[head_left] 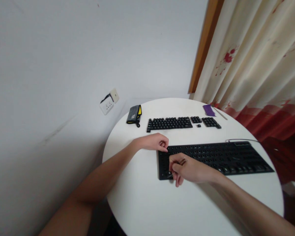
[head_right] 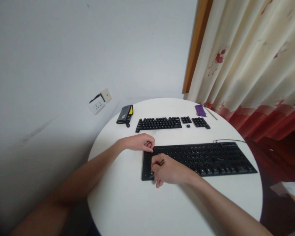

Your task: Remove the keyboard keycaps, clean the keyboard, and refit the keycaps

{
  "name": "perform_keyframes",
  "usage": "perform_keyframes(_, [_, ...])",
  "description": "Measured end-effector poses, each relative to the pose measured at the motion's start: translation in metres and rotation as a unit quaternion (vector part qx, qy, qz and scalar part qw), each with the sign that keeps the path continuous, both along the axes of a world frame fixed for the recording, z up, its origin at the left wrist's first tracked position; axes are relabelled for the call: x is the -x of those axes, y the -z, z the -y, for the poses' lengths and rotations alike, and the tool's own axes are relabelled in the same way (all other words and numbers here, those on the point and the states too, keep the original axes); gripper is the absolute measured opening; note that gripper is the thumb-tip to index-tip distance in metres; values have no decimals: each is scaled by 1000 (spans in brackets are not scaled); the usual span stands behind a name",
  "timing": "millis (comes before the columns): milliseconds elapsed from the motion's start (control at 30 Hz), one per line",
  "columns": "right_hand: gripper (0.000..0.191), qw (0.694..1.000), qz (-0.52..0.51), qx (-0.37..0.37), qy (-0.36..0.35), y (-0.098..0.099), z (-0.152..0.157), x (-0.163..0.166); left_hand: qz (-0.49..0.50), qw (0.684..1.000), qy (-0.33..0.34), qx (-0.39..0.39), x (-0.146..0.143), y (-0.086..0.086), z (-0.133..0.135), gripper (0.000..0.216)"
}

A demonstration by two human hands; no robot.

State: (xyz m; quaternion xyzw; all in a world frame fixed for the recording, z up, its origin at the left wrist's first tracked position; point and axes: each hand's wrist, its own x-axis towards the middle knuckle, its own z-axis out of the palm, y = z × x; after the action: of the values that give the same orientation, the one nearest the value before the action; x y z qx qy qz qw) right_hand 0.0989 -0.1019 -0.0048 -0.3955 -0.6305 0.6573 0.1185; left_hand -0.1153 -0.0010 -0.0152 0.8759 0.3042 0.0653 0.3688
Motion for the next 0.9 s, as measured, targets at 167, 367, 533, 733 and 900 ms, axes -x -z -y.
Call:
perform_keyframes(167, [11,997,-39,59,-17,-1,-9,-7,-7,1000,1,-6,-1,-2,1,15])
perform_keyframes(367, [13,992,-117,-22,34,-6,-24,-15,9,999,-6,-49,-5,-7,3,12])
perform_keyframes(533, [20,959,-161,-161,169,-2,-40,-13,115,987,-97,-53,-12,-12,5,29])
perform_keyframes(733, [15,934,-187,-229,200,8,-43,-11,174,979,-87,56,-17,-13,11,33])
perform_keyframes(900, [9,925,-177,-252,225,11,-41,-8,242,955,-113,128,-18,-4,10,36])
